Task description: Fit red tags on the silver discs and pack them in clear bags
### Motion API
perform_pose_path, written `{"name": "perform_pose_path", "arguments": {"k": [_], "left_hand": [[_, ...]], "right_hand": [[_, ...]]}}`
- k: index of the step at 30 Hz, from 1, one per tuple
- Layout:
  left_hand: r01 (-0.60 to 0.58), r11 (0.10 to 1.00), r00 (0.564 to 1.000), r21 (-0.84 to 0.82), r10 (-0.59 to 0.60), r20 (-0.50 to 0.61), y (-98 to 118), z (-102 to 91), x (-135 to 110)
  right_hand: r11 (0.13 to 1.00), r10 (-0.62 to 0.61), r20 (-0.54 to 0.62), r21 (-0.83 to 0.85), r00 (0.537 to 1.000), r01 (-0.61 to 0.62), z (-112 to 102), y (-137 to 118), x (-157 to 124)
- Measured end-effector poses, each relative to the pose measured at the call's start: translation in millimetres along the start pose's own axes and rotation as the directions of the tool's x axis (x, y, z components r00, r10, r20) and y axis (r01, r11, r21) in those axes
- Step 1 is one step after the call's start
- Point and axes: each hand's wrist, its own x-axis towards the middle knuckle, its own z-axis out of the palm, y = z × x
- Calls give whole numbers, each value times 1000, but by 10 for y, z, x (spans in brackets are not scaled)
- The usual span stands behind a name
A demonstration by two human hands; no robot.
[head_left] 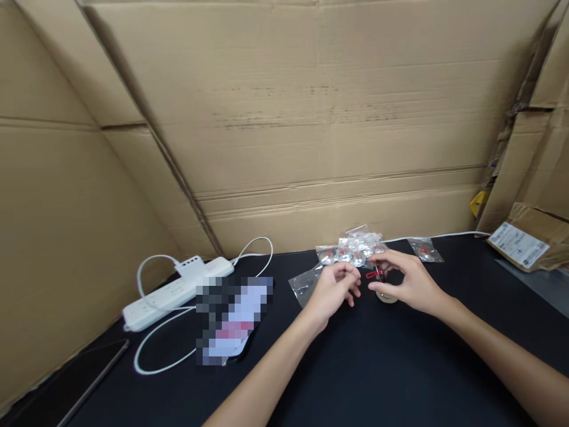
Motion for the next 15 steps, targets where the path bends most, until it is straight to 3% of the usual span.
{"name": "perform_pose_path", "arguments": {"k": [4,8,15], "left_hand": [[-134,977,988,163,145,-54,-10,18,-22],[-243,919,967,310,253,10,-2,85,-84],[-126,921,982,369,168,-85,-60,-8,4]], "right_hand": [[996,-41,61,-80,997,45,51,11,-23],[997,-45,96,-59,994,51,116,-21,-55],[997,-23,59,-76,998,27,38,44,4]]}}
